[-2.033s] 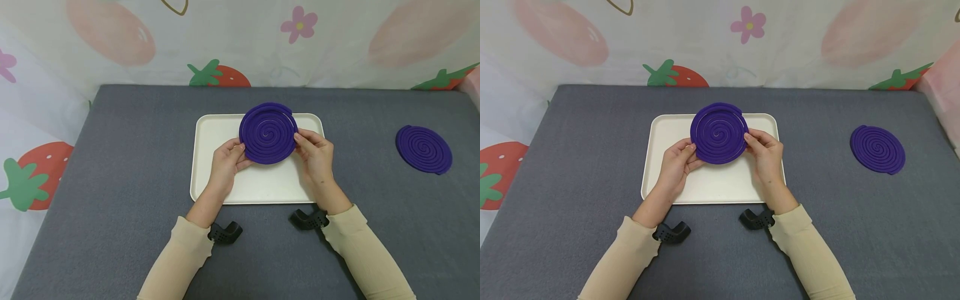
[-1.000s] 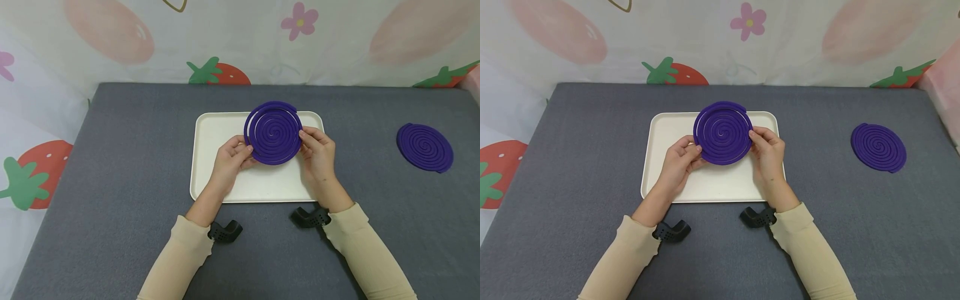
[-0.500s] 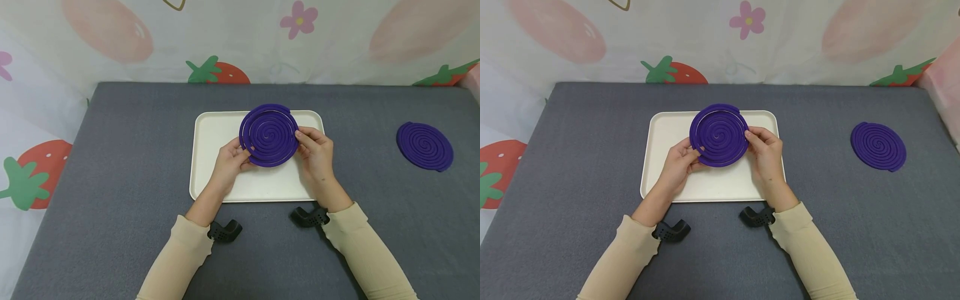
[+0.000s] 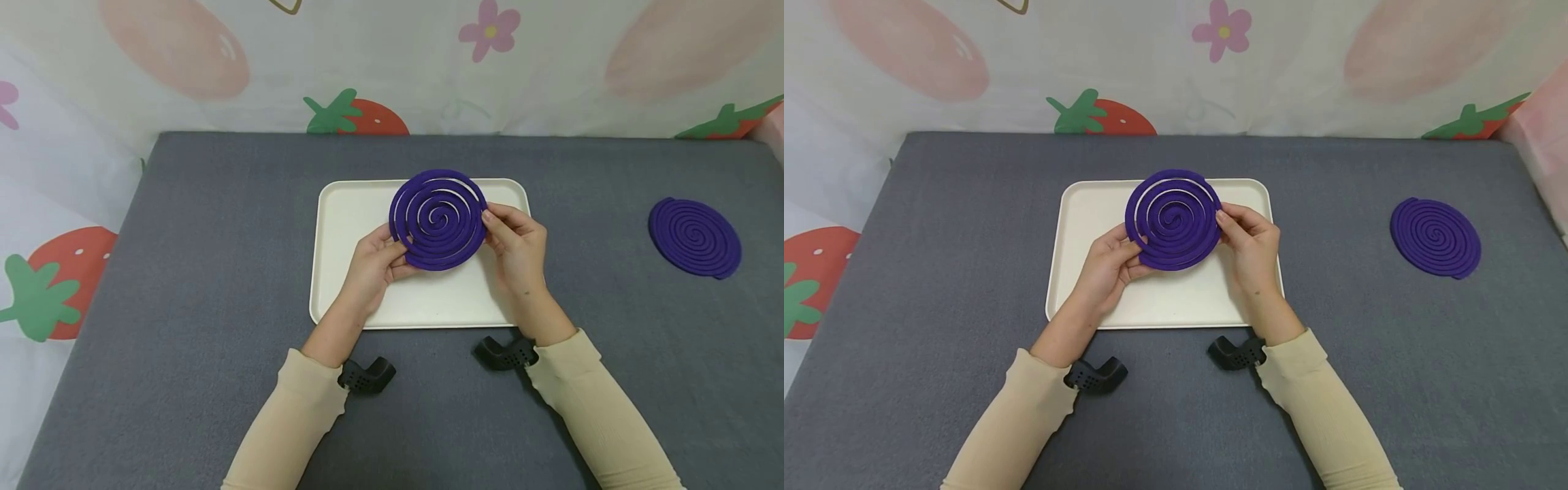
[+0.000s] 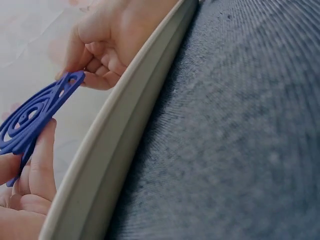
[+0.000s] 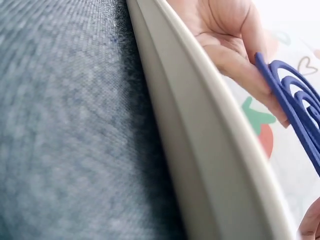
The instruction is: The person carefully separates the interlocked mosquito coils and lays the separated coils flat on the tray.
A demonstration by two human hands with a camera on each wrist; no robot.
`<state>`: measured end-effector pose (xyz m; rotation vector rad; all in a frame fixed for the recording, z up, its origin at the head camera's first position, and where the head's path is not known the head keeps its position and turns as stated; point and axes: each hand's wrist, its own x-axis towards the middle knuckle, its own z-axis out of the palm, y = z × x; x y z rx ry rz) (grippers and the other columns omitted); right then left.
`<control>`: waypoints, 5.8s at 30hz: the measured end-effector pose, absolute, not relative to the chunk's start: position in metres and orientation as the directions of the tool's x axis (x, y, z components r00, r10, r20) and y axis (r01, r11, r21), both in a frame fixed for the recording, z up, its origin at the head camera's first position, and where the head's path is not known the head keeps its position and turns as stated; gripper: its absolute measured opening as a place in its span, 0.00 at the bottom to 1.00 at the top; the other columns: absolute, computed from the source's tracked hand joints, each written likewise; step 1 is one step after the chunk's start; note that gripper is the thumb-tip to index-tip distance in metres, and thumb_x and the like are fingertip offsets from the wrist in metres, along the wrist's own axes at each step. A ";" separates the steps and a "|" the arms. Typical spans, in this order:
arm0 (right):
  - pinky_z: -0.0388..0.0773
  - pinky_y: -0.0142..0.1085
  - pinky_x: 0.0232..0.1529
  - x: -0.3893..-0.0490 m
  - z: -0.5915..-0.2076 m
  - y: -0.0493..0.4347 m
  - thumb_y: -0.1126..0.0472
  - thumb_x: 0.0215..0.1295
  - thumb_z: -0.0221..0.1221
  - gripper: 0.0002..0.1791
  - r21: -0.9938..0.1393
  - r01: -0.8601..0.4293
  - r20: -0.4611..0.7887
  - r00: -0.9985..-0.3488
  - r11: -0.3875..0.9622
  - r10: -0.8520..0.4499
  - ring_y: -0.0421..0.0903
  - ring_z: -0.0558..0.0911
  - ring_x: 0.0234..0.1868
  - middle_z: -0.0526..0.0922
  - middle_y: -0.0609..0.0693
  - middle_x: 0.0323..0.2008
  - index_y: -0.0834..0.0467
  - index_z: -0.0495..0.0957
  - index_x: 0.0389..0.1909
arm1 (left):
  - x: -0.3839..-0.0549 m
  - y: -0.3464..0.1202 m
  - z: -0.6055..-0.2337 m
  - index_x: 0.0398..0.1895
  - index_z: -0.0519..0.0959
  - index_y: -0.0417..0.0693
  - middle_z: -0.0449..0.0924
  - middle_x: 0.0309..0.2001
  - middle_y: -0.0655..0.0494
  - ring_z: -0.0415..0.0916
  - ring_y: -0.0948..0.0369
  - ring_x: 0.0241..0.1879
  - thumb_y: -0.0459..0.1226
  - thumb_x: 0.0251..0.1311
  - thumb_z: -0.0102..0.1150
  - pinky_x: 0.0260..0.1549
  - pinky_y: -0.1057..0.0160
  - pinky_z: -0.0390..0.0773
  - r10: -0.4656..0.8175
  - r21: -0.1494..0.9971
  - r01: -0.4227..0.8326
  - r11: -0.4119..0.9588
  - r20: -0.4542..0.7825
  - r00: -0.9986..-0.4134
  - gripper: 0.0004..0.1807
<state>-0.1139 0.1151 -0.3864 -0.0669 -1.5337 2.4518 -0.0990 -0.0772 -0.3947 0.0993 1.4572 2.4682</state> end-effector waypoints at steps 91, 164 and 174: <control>0.75 0.27 0.25 -0.113 -0.385 0.116 0.78 0.63 0.51 0.16 -0.895 -0.007 -0.021 -0.998 -0.447 0.057 0.39 0.76 0.22 0.79 0.48 0.24 0.56 0.82 0.27 | -0.099 -0.076 -0.393 0.57 0.67 0.35 0.81 0.34 0.58 0.79 0.67 0.29 0.26 0.66 0.48 0.28 0.70 0.80 0.173 0.901 -0.156 -0.405 -0.092 -0.981 0.17; 0.79 0.28 0.32 -0.113 -0.390 0.114 0.85 0.55 0.47 0.23 -0.900 0.037 0.072 -0.970 -0.434 -0.232 0.42 0.79 0.34 0.79 0.51 0.36 0.59 0.74 0.44 | -0.099 -0.074 -0.393 0.44 0.73 0.43 0.81 0.30 0.59 0.80 0.66 0.27 0.28 0.63 0.55 0.29 0.68 0.81 0.106 0.912 -0.168 -0.374 -0.137 -0.985 0.08; 0.77 0.26 0.31 -0.113 -0.390 0.114 0.87 0.52 0.51 0.26 -0.931 -0.077 0.140 -0.978 -0.357 -0.154 0.41 0.76 0.32 0.79 0.50 0.34 0.57 0.78 0.44 | -0.099 -0.074 -0.393 0.40 0.73 0.43 0.80 0.28 0.59 0.78 0.67 0.24 0.28 0.63 0.54 0.25 0.70 0.79 0.098 0.913 -0.168 -0.371 -0.141 -0.985 0.05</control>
